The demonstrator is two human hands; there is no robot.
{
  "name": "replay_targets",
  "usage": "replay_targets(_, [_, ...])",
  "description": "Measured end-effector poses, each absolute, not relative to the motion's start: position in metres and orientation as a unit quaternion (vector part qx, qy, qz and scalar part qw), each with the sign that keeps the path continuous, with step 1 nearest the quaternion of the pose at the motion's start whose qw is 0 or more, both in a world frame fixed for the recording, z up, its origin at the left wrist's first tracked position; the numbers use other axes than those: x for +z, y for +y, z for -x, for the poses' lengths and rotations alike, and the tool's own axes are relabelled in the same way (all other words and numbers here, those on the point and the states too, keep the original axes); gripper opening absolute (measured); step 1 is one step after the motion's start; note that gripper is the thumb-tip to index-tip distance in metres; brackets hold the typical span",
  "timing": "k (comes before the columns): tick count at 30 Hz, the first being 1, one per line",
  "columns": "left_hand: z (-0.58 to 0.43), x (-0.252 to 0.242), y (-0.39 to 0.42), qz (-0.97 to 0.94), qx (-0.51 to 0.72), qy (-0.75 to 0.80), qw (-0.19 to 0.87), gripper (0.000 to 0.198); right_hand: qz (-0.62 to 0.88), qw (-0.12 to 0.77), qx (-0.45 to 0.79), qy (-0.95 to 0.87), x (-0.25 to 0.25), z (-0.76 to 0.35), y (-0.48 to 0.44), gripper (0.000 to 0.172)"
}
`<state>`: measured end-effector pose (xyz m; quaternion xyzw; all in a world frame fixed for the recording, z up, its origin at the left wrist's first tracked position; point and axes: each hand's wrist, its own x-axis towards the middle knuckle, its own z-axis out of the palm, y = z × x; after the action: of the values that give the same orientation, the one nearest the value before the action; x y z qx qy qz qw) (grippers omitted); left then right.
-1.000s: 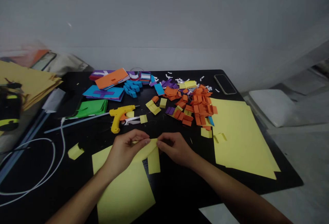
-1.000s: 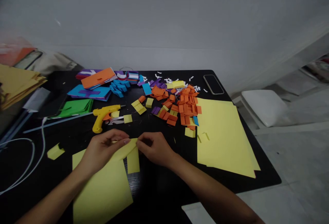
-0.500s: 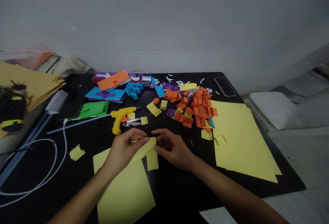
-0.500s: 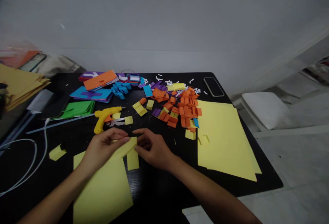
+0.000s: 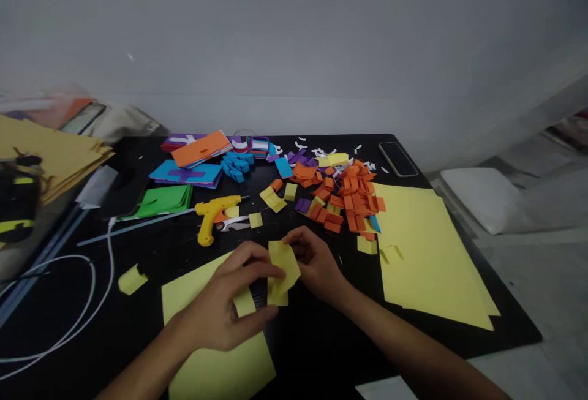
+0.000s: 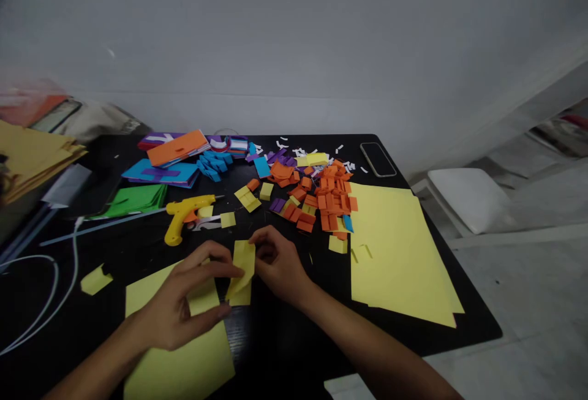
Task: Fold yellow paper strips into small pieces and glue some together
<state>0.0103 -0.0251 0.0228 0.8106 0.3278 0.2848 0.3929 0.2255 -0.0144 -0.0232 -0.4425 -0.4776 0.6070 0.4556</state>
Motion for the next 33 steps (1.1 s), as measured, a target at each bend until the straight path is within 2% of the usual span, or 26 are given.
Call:
replay_targets(3, [-0.012, 0.024, -0.028, -0.824, 0.258, 0.320, 0.390, 0.046, 0.438, 0.455, 0.610, -0.479, -0.027, -0.225, -0.016, 0.032])
replay_targets(6, [-0.013, 0.022, -0.027, -0.831, 0.255, 0.330, 0.368, 0.043, 0.444, 0.431, 0.594, -0.513, -0.030, -0.226, -0.019, 0.029])
replay_targets(12, [-0.015, 0.017, -0.024, -0.867, 0.241, 0.317, 0.300, 0.036, 0.440, 0.382, 0.575, -0.574, -0.029, -0.228, -0.022, 0.037])
replay_targets(18, [-0.016, 0.014, -0.024, -0.877, 0.236, 0.312, 0.278, 0.023, 0.458, 0.360, 0.532, -0.615, -0.021, -0.225, -0.022, 0.016])
replay_targets(26, [-0.018, 0.019, -0.026, -0.877, 0.238, 0.279, 0.310, 0.022, 0.431, 0.367, 0.501, -0.655, -0.021, -0.225, -0.022, 0.019])
replay_targets(33, [-0.019, 0.020, -0.033, -0.893, 0.236, 0.268, 0.276, 0.018, 0.402, 0.361, 0.472, -0.696, -0.024, -0.226, -0.023, 0.029])
